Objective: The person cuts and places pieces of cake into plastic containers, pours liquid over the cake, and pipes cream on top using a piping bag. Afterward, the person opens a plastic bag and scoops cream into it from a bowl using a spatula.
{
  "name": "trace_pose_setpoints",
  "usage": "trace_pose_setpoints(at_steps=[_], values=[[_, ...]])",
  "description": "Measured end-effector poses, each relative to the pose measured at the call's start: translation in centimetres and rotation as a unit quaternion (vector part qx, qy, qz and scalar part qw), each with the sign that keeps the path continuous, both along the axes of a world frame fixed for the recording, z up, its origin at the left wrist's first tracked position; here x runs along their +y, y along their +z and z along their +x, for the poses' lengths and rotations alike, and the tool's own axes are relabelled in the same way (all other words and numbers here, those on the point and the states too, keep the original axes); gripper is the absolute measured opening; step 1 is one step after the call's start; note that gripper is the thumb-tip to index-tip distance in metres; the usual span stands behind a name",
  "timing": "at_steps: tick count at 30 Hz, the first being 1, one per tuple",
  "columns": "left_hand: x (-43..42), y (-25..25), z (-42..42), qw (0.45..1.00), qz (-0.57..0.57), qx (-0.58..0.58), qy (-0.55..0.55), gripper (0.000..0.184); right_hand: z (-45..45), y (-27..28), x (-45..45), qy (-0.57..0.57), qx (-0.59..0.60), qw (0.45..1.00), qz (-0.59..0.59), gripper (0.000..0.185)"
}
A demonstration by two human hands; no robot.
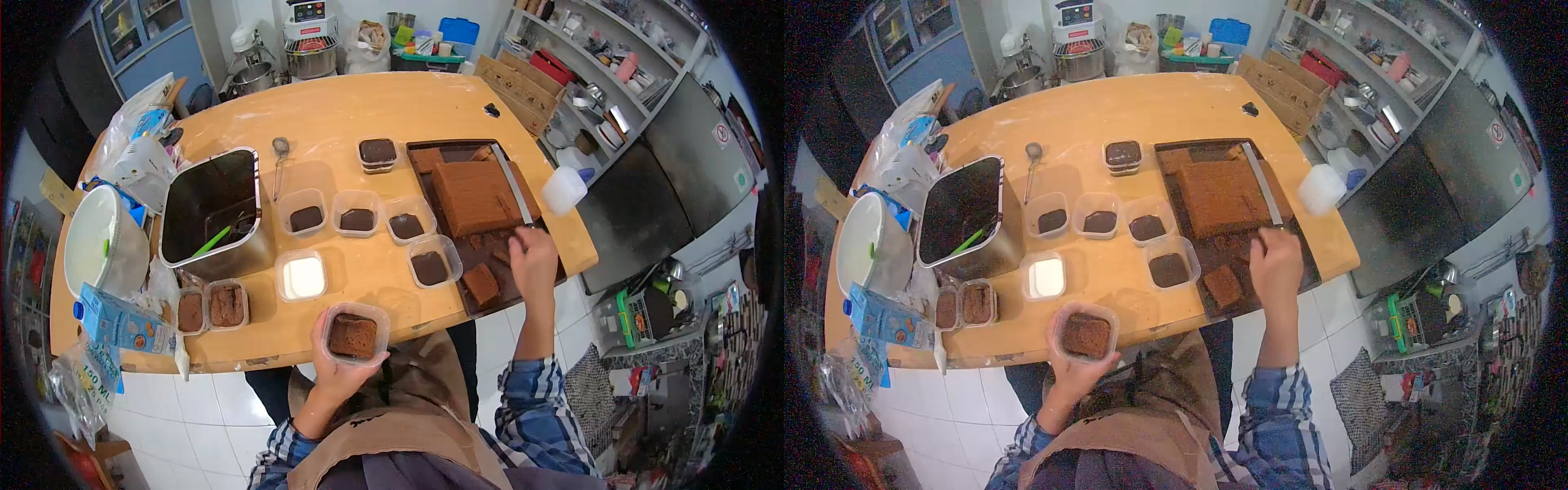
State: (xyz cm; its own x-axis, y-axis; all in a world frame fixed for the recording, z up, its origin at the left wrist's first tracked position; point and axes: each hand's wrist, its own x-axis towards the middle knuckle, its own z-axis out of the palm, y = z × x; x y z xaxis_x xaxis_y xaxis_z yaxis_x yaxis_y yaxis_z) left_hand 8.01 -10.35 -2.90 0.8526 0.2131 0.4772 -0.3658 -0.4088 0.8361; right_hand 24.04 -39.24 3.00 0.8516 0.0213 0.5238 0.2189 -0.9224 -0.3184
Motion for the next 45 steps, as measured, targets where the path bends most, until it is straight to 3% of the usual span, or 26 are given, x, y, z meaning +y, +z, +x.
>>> trace_pose_setpoints(at_steps=[8,11,12,16,18,20,27,36,40,45], values=[[0.2,-0.5,0.1,0.999,-0.039,-0.002,-0.004,0.102,5.9,1.0,2.7,-0.092,0.057,0.993,-0.055,0.024],[0.4,-0.3,0.2,1.000,-0.029,0.007,-0.005,0.101,6.6,0.4,2.2,-0.096,0.064,0.993,-0.024,0.025],[0.4,-0.3,0.2,1.000,-0.026,0.000,-0.005,0.100,6.9,-0.6,1.5,-0.074,0.006,0.997,0.009,0.023],[0.2,0.4,0.4,1.000,-0.016,-0.009,-0.002,0.099,5.6,0.3,1.6,0.011,0.028,0.953,0.302,0.019],[0.1,0.7,0.5,1.000,-0.014,-0.010,-0.004,0.099,3.9,1.2,2.1,0.081,0.123,0.855,0.497,0.020],[-0.1,0.7,0.6,1.000,-0.017,-0.019,-0.004,0.098,1.5,2.8,3.5,0.176,0.201,0.721,0.640,0.023],[-1.0,1.8,0.5,0.997,-0.074,-0.018,-0.026,0.090,-4.7,3.9,8.4,0.309,0.321,0.480,0.755,0.036],[-0.9,0.9,0.4,0.994,-0.099,-0.023,-0.046,0.091,-8.8,3.9,12.3,0.359,0.403,0.440,0.718,0.047],[-0.7,1.0,0.3,0.993,-0.100,0.000,-0.063,0.090,-9.9,4.2,12.9,0.336,0.393,0.478,0.710,0.056],[-0.8,0.6,0.2,0.994,-0.091,-0.040,-0.039,0.091,-10.2,4.5,13.0,0.345,0.396,0.473,0.707,0.052]])
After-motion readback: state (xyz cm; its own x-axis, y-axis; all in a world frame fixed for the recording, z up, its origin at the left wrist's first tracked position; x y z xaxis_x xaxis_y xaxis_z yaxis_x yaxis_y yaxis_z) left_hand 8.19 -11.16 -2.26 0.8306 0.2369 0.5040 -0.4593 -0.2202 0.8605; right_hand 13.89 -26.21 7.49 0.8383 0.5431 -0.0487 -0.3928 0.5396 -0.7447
